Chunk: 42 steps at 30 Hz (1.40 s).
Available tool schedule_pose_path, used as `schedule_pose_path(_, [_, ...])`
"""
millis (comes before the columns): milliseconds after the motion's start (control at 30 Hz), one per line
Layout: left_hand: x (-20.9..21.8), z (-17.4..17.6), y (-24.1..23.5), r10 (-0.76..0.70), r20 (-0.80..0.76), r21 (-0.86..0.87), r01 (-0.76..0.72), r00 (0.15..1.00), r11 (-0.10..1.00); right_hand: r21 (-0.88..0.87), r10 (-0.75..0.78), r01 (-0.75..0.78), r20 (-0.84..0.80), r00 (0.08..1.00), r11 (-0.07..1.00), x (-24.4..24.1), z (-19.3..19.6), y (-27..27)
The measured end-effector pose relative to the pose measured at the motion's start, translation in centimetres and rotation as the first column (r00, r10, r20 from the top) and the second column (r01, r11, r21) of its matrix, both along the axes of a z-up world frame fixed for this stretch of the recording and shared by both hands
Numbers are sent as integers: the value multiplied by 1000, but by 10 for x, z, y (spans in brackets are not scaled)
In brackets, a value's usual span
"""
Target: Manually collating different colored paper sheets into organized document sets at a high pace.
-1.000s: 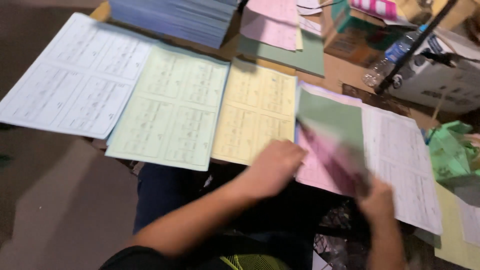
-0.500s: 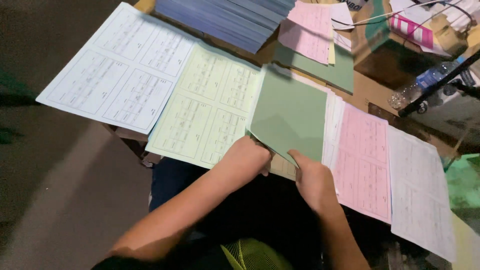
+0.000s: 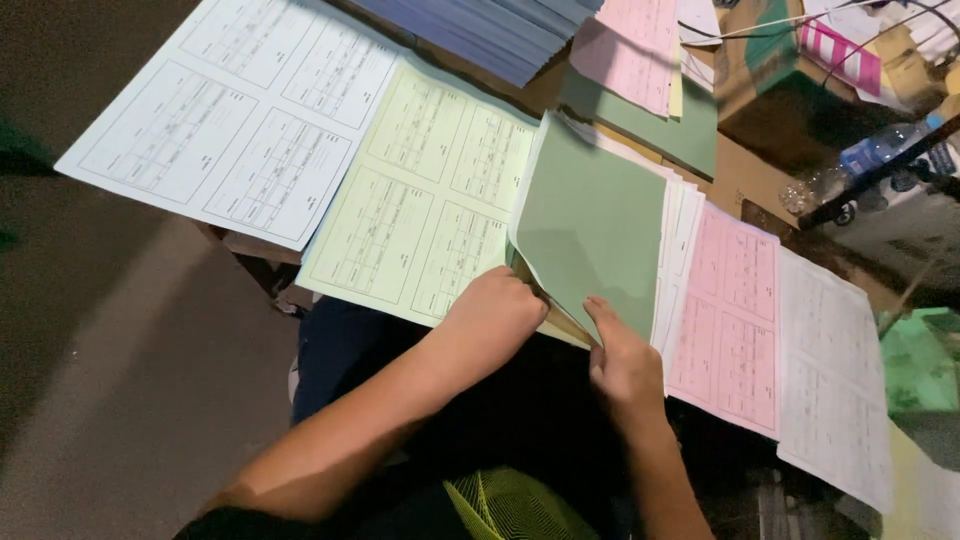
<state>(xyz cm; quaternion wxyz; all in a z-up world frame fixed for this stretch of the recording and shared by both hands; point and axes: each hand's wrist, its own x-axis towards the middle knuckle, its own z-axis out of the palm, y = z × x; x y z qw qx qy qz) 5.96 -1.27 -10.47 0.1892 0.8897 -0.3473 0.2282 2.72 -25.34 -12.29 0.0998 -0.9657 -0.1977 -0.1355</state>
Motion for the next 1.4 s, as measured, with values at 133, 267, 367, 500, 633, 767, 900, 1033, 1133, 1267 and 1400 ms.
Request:
schedule_pose_path(133, [0, 4, 2, -9, -38, -69, 6, 999, 998, -2, -14, 14, 50, 999, 1000, 2, -8, 0])
schedule_pose_path(267, [2, -2, -3, -5, -3, -217, 4, 1000, 976, 73, -65, 60, 62, 996, 995, 1, -11, 3])
schedule_pose_path(367, [11, -8, -9, -23, 75, -350, 48, 997, 935, 1, -54, 55, 133, 990, 999, 1, -12, 7])
schedule_pose_path(500, [0, 5, 4, 20, 146, -364, 35, 989, 931, -57, -106, 111, 78, 991, 992, 13, -13, -13])
schedule_pose_path(633, [-8, 21, 74, 36, 59, -307, -16, 998, 952, 43, -319, 333, -189, 929, 942, 25, 48, -8])
schedule_pose_path(767, [-14, 27, 172, 171, -68, 197, -155, 983, 968, 233, -235, 220, 38, 971, 947, 23, 102, 5])
schedule_pose_path(900, [-18, 35, 194, 169, -347, 313, -57, 923, 948, 225, 67, -158, 367, 928, 961, 20, 139, 108])
schedule_pose_path(1033, [-28, 38, 195, 172, -295, 208, -113, 940, 972, -1, 8, -8, 179, 984, 1000, 22, 106, 188])
schedule_pose_path(1133, [-33, 47, 203, 157, -266, 148, -121, 951, 982, -83, 74, -72, 24, 997, 994, 19, 63, 208])
schedule_pose_path(1267, [-38, 34, 209, 134, -85, 97, -125, 987, 987, -111, 109, -107, 11, 994, 988, -16, 63, 227])
schedule_pose_path(1400, [-32, 19, 205, 122, 166, 4, -125, 978, 992, -105, 122, -116, 53, 991, 988, -23, 49, 231])
